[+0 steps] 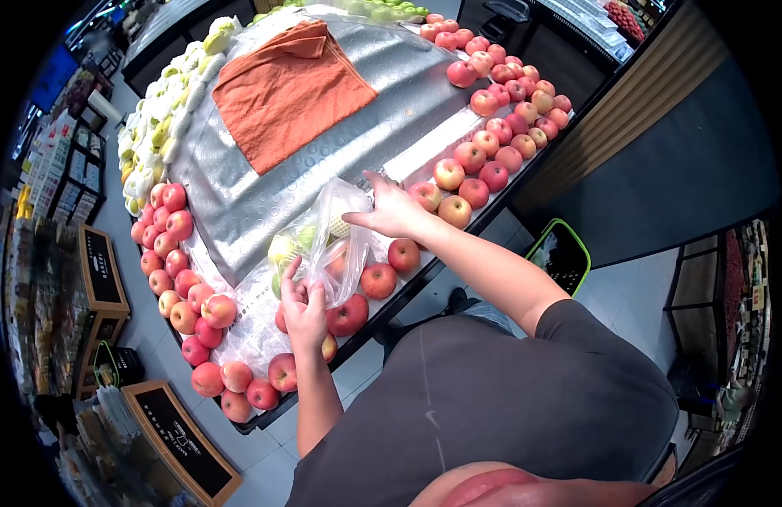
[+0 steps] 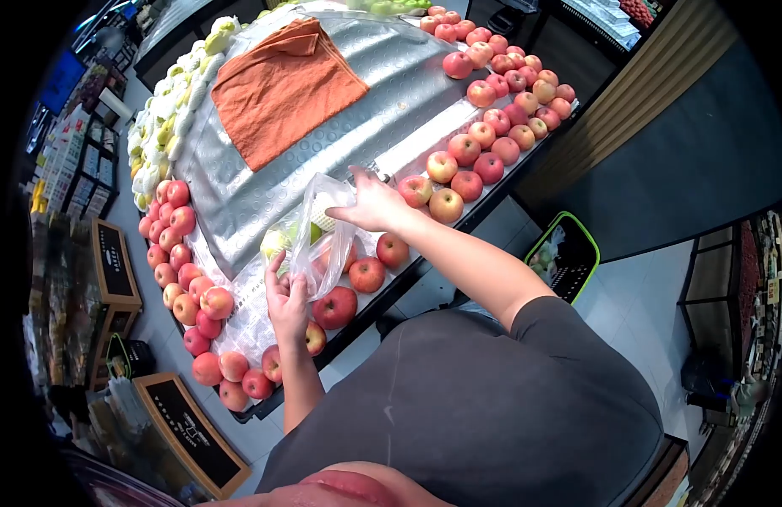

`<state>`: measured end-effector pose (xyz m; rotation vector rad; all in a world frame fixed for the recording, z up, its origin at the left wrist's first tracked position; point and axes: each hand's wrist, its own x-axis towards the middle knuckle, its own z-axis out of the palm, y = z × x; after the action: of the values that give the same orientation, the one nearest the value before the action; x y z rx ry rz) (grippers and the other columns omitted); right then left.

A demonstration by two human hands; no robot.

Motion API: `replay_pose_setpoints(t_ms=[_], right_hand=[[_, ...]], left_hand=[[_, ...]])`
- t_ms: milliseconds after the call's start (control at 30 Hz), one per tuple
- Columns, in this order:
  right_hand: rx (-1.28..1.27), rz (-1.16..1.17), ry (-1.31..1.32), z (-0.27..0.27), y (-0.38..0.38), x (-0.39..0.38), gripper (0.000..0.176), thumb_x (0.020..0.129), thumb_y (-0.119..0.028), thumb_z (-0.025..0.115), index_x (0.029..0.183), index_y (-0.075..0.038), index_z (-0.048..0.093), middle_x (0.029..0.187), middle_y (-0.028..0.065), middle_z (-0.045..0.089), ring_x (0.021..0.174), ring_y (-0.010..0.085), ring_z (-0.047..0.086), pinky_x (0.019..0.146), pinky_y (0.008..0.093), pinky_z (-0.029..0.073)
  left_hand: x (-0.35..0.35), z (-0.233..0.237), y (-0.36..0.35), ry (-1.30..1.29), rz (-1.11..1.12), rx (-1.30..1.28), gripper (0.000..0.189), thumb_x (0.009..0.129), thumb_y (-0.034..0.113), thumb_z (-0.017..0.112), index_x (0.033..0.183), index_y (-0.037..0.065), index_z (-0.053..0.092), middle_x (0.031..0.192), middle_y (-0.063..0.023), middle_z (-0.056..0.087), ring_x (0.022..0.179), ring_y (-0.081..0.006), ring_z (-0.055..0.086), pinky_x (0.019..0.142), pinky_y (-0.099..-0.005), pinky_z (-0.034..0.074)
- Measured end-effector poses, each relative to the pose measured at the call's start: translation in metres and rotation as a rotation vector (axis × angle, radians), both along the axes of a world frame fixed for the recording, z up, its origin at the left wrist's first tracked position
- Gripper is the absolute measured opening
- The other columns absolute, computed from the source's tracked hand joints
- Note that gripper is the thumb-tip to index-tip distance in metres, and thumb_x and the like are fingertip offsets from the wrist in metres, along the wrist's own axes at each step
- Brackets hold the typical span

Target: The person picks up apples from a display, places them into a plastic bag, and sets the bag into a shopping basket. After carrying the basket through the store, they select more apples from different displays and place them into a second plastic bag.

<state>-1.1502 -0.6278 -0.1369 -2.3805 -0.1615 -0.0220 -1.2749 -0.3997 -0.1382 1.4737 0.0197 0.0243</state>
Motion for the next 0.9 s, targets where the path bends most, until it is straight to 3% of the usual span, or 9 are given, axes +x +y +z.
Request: replay_pose_setpoints(t_ms=[133, 167, 200, 300, 467, 533, 633, 800, 900], right_hand=[[-0.163, 0.101, 0.186, 0.026, 0.016, 0.023, 0.076, 0.081, -0.053, 0.072, 0.134, -0.003, 0.049, 0.131, 0.0243, 0.056, 0.117, 0.0382, 0.06, 0.097, 0.0447, 0.05], [-0.184, 0.115, 0.135, 0.017, 0.017, 0.032, 0.052, 0.085, -0.039, 0.068, 0.123, -0.004, 0.058, 0.126, 0.0205, 0.062, 0.113, 0.0359, 0.063, 0.094, 0.0453, 0.051], [-0.175, 0.134, 0.114, 0.008, 0.015, 0.041, 0.052, 0.085, -0.039, 0.068, 0.123, -0.004, 0.058, 0.126, 0.0205, 0.062, 0.113, 0.0359, 0.063, 0.094, 0.0453, 0.051], [-0.153, 0.173, 0.052, 0.01, -0.001, 0.049, 0.025, 0.082, -0.012, 0.058, 0.103, -0.005, 0.07, 0.104, 0.0196, 0.07, 0.101, 0.0374, 0.067, 0.088, 0.0457, 0.054], [-0.304, 0.32, 0.111, 0.021, -0.05, 0.064, 0.03, 0.078, -0.013, 0.062, 0.106, -0.008, 0.073, 0.107, 0.0194, 0.071, 0.104, 0.0353, 0.068, 0.091, 0.0439, 0.054], [-0.311, 0.423, 0.182, 0.036, -0.069, 0.061, 0.03, 0.083, -0.013, 0.061, 0.107, 0.0, 0.072, 0.114, 0.0219, 0.069, 0.109, 0.0355, 0.067, 0.092, 0.0442, 0.054], [-0.235, 0.368, 0.109, 0.034, -0.075, 0.052, 0.027, 0.079, -0.017, 0.061, 0.099, -0.005, 0.074, 0.1, 0.0201, 0.072, 0.101, 0.0359, 0.069, 0.09, 0.0439, 0.054], [0.012, 0.327, -0.055, 0.059, -0.075, 0.045, 0.023, 0.083, -0.016, 0.058, 0.096, -0.004, 0.072, 0.102, 0.0225, 0.07, 0.1, 0.0397, 0.067, 0.089, 0.045, 0.053], [0.093, 0.296, -0.03, 0.076, -0.074, 0.041, 0.04, 0.084, -0.028, 0.064, 0.114, -0.001, 0.064, 0.11, 0.0243, 0.068, 0.107, 0.0392, 0.064, 0.094, 0.0434, 0.051]], left_hand=[[-0.001, 0.007, -0.033, -0.003, 0.094, -0.112, 0.05, 0.1, -0.002, 0.047, 0.147, -0.003, 0.034, 0.1, -0.0079, 0.067, 0.077, -0.0056, 0.058, 0.067, -0.0193, 0.047], [-0.004, 0.002, -0.033, -0.028, 0.098, -0.058, 0.044, 0.101, 0.001, 0.045, 0.145, -0.002, 0.039, 0.093, -0.0049, 0.066, 0.071, -0.0042, 0.057, 0.062, -0.0177, 0.046], [-0.008, 0.0, -0.035, -0.047, 0.118, -0.046, 0.044, 0.101, 0.001, 0.045, 0.145, -0.002, 0.039, 0.093, -0.0049, 0.066, 0.071, -0.0042, 0.057, 0.062, -0.0177, 0.046], [-0.024, 0.011, -0.05, 0.035, 0.267, 0.06, 0.036, 0.103, 0.005, 0.043, 0.138, -0.002, 0.048, 0.084, -0.002, 0.061, 0.061, -0.0038, 0.052, 0.05, -0.0184, 0.044], [-0.04, 0.005, -0.036, 0.07, 0.476, 0.099, 0.032, 0.1, 0.0, 0.043, 0.13, -0.002, 0.053, 0.09, -0.0052, 0.063, 0.062, -0.0051, 0.055, 0.053, -0.0187, 0.047], [-0.042, 0.012, -0.036, 0.097, 0.484, 0.128, 0.03, 0.1, 0.001, 0.044, 0.128, -0.002, 0.054, 0.087, -0.0056, 0.064, 0.06, -0.0059, 0.055, 0.052, -0.019, 0.046], [-0.037, 0.027, -0.037, 0.097, 0.485, 0.203, 0.028, 0.1, 0.003, 0.045, 0.126, -0.001, 0.055, 0.079, -0.0043, 0.062, 0.058, -0.0065, 0.055, 0.051, -0.0196, 0.046], [-0.017, 0.061, -0.023, 0.038, 0.501, 0.248, 0.023, 0.1, 0.006, 0.048, 0.119, 0.001, 0.061, 0.071, -0.0013, 0.06, 0.057, -0.0065, 0.055, 0.052, -0.021, 0.045], [0.002, 0.07, -0.003, -0.03, 0.452, 0.167, 0.021, 0.099, 0.007, 0.051, 0.114, 0.002, 0.065, 0.072, 0.0011, 0.057, 0.058, -0.0054, 0.051, 0.056, -0.0192, 0.044]])
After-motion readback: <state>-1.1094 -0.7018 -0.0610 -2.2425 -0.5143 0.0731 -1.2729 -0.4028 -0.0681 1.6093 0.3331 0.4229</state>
